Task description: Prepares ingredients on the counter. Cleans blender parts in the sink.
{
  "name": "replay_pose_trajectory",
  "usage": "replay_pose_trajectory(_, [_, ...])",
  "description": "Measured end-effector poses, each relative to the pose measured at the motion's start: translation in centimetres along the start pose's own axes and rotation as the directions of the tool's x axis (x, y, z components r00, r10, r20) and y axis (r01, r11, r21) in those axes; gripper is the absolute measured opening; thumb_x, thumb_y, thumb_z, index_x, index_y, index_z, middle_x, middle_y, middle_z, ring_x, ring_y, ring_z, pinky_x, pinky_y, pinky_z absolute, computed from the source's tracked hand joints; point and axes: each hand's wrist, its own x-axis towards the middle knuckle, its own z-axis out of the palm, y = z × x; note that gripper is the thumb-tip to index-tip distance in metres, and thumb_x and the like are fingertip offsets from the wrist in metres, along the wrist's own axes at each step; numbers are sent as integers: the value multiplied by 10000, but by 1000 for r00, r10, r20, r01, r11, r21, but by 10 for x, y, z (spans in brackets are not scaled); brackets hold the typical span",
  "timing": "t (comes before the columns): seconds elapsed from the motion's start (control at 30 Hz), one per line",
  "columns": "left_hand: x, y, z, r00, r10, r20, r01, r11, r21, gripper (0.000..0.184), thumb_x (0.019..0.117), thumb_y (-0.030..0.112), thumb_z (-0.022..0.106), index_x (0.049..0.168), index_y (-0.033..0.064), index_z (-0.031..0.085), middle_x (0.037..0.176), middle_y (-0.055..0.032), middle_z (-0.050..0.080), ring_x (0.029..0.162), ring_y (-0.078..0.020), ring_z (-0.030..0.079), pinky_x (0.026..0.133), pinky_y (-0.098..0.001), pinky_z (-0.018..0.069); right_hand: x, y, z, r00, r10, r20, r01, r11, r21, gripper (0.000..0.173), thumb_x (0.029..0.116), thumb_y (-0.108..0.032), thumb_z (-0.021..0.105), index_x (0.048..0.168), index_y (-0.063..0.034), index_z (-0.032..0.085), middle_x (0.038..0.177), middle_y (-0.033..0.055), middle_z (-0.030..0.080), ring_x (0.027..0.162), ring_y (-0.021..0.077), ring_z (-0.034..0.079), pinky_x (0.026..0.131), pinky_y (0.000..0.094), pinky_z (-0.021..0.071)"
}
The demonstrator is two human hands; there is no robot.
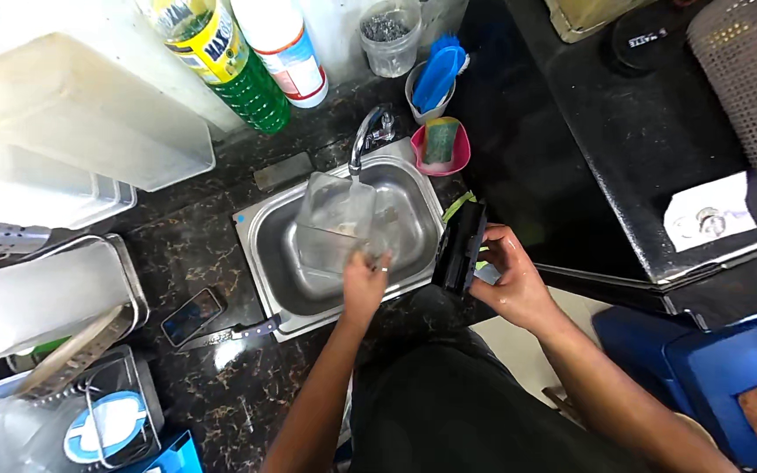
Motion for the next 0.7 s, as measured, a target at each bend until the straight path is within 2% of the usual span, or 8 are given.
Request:
replay_pose_trajectory(0.03, [3,-5,-12,997,2,-72,-15,982,-187,307,1007,264,600,1084,-14,703,834,-64,709,726,-128,667,715,-334,579,0,-1,-1,1000,0,-2,0,1000,-3,569,745,-187,830,1227,-108,538,1291,89,575,1110,199,643,863,360,611])
replay_pose_trajectory(0.1, [15,-18,-28,993,-57,-100,-2,859,-512,339,1064,247,449,962,56,709,623,40,602,572,-76,596,630,-289,560,0,-1,-2,1000,7,-4,-7,1000,0,564,745,-180,827,1226,-111,542,1291,88,573,1102,203,646,857,364,613])
replay_pose_trajectory(0.2, [34,-27,-19,991,-121,-53,50,717,-695,456,1087,380,386,806,124,638,533,73,512,499,-77,544,579,-288,540,1,1,1,1000,15,-1,-15,1000,-6,552,750,-174,820,1224,-122,541,1274,67,575,1102,185,641,857,359,608])
replay_pose_trajectory(0.33, [50,-28,4,991,-119,-61,38,690,-723,483,1083,402,425,679,168,546,525,65,481,468,-82,503,524,-272,504,-4,-1,2,1000,15,-9,-15,1000,8,547,750,-164,828,1217,-126,546,1258,64,580,1100,196,644,856,373,615])
replay_pose_trajectory(0.4, [46,-36,2,999,-34,-19,15,801,-599,413,1021,300,539,629,169,539,534,61,511,482,-73,512,524,-264,488,-8,-2,2,1000,10,-9,-10,1000,9,545,752,-167,830,1217,-123,548,1266,73,580,1101,206,645,856,374,616])
replay_pose_trajectory(0.47, [35,-47,-10,999,-25,23,33,899,-437,330,946,285,668,661,147,576,564,63,556,506,-61,540,526,-258,486,-11,-1,0,1000,1,-12,-1,1000,7,545,748,-163,831,1213,-120,549,1278,85,580,1113,219,644,860,375,618])
replay_pose_trajectory(0.6, [35,-69,-30,998,-59,-15,44,874,-485,281,926,218,646,659,150,593,555,56,586,502,-68,573,533,-254,522,-10,-3,-2,999,-8,-39,8,1000,14,548,747,-158,831,1207,-123,535,1271,90,578,1127,224,636,864,377,615])
replay_pose_trajectory(0.7, [49,-79,-12,999,-49,-10,38,870,-492,311,942,265,665,662,161,580,565,66,562,506,-58,540,525,-248,488,-9,-5,1,999,-3,-40,2,1000,-7,553,741,-151,822,1209,-145,528,1263,58,575,1115,194,637,866,359,612])
